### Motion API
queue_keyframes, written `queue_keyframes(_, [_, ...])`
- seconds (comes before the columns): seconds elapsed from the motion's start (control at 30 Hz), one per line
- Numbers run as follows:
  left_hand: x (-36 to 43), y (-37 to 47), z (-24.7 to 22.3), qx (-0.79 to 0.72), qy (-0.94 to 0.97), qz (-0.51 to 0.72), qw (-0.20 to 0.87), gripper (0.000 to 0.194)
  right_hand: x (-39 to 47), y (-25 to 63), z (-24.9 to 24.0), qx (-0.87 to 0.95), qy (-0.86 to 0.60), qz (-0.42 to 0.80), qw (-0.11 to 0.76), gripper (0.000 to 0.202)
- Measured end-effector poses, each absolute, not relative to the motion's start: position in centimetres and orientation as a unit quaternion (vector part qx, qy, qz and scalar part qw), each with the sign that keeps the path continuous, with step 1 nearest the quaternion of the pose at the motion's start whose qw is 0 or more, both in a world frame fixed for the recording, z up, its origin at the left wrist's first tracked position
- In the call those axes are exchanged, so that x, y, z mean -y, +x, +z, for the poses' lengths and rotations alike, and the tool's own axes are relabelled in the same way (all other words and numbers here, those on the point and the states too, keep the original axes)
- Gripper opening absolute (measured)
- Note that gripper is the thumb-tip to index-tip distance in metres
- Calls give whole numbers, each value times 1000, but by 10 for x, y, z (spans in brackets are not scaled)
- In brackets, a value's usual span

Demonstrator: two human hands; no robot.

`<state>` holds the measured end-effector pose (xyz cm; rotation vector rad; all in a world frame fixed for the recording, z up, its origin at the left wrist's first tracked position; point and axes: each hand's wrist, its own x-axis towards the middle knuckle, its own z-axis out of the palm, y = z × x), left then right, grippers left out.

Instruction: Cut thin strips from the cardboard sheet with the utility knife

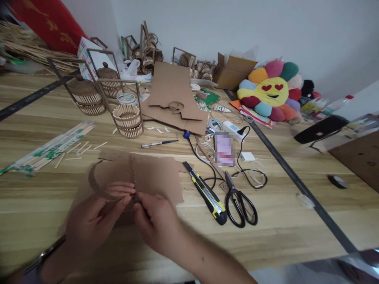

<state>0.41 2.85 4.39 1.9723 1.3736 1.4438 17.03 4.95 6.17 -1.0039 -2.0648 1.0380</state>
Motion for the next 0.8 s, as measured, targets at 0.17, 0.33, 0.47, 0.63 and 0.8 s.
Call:
queue_keyframes(0.17, [-29, 1, 42, -495, 659, 526, 211, 14, -50, 171, 63, 782, -378, 388, 310, 23])
queue_keyframes(0.33, [-28, 1, 44, -469, 701, 503, 189, 18, -51, 171, 61, 738, -390, 451, 316, 20])
queue_keyframes(0.47, [-32, -2, 50, -444, 752, 470, 127, 16, -52, 171, 62, 720, -401, 457, 334, 18])
queue_keyframes(0.63, [-43, -10, 52, -411, 836, 361, 45, 42, -53, 174, 70, 722, -406, 455, 326, 19])
queue_keyframes(0.8, [-51, -14, 41, -404, 855, 323, 41, 53, -51, 178, 74, 706, -394, 499, 311, 29])
